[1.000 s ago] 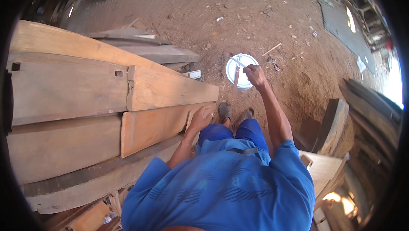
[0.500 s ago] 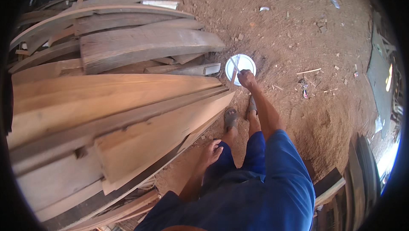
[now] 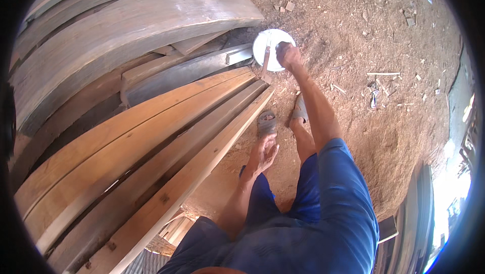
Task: The person applies glue to a wooden door frame, places a wooden strip along the edge, and uses a mallet to tap it into place. They continue tapping the strip along the curved edge to secure it.
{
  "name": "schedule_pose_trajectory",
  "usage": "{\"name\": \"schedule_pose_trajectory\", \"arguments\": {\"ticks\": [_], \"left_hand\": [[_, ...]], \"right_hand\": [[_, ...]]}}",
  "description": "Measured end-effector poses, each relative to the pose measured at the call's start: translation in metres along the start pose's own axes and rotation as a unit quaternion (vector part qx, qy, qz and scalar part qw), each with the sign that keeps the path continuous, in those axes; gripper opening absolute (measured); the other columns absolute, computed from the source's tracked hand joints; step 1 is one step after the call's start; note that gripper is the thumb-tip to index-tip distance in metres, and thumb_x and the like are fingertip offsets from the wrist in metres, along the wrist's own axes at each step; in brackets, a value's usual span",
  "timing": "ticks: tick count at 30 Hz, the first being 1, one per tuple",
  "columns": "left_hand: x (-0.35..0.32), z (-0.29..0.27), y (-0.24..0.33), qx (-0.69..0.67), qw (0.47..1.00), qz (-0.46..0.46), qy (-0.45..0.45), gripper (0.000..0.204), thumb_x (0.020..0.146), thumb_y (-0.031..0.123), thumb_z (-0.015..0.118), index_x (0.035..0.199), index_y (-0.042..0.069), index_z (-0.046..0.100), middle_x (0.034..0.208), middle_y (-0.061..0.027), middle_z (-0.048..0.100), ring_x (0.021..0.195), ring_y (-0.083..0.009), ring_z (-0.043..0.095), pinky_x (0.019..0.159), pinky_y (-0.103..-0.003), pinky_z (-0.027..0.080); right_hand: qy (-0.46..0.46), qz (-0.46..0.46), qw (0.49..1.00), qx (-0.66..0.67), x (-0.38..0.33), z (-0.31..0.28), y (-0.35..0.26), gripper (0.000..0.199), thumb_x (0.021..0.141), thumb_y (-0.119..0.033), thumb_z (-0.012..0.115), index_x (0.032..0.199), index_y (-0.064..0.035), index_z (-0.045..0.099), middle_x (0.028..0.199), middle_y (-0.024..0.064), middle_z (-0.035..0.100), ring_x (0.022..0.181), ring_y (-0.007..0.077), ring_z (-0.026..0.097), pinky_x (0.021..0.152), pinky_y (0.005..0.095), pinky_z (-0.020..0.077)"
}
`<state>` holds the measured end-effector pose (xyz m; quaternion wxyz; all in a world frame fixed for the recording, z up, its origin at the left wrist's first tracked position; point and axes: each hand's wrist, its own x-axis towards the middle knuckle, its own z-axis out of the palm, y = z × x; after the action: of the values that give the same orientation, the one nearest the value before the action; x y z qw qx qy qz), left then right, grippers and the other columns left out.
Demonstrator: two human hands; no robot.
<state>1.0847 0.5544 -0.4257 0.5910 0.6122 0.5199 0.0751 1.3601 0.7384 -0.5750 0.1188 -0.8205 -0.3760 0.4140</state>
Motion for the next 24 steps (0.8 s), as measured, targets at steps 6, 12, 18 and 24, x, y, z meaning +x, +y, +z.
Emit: {"name": "schedule_pose_trajectory", "arguments": {"ticks": [6, 12, 18, 24], "left_hand": [[0.105, 0.007, 0.034, 0.077, 0.996, 0.019, 0.048, 0.034, 0.09, 0.013, 0.06, 0.122, 0.003, 0.053, 0.115, -0.0191, 0.061, 0.105, -0.03, 0.063, 0.088, -0.036, 0.051], [0.256, 0.015, 0.0, 0.05, 0.977, -0.094, 0.187, 0.046, 0.091, 0.014, 0.051, 0.133, -0.005, 0.044, 0.126, -0.0261, 0.055, 0.115, -0.0304, 0.057, 0.098, -0.036, 0.044], [0.337, 0.006, -0.031, 0.142, 0.963, -0.165, 0.158, 0.045, 0.094, 0.02, 0.051, 0.132, -0.005, 0.047, 0.127, -0.0225, 0.056, 0.114, -0.0315, 0.057, 0.095, -0.038, 0.046], [0.358, 0.001, -0.061, -0.159, 0.945, -0.259, 0.123, 0.031, 0.099, 0.029, 0.049, 0.121, 0.007, 0.053, 0.101, -0.0099, 0.063, 0.087, -0.0222, 0.064, 0.067, -0.041, 0.053]], "right_hand": [[0.114, 0.162, 0.978, -0.06, 0.035, -0.039, 0.033, 0.03, 0.095, -0.025, 0.048, 0.114, -0.0033, 0.055, 0.092, 0.0169, 0.064, 0.07, 0.0189, 0.063, 0.053, 0.0277, 0.0535], [-0.003, 0.215, 0.975, 0.05, 0.001, -0.032, 0.006, 0.064, 0.093, -0.04, 0.055, 0.142, -0.0027, 0.036, 0.131, 0.0253, 0.052, 0.118, 0.035, 0.054, 0.098, 0.0427, 0.0459], [0.015, 0.245, 0.946, 0.212, 0.036, -0.004, 0.051, 0.046, 0.086, -0.043, 0.064, 0.115, -0.0066, 0.062, 0.103, 0.0164, 0.068, 0.097, 0.0278, 0.064, 0.084, 0.0412, 0.0498], [-0.02, 0.26, 0.909, 0.325, 0.037, -0.007, 0.071, 0.042, 0.083, -0.038, 0.068, 0.105, -0.0026, 0.066, 0.095, 0.0175, 0.068, 0.092, 0.0274, 0.065, 0.085, 0.0396, 0.0509]]}}
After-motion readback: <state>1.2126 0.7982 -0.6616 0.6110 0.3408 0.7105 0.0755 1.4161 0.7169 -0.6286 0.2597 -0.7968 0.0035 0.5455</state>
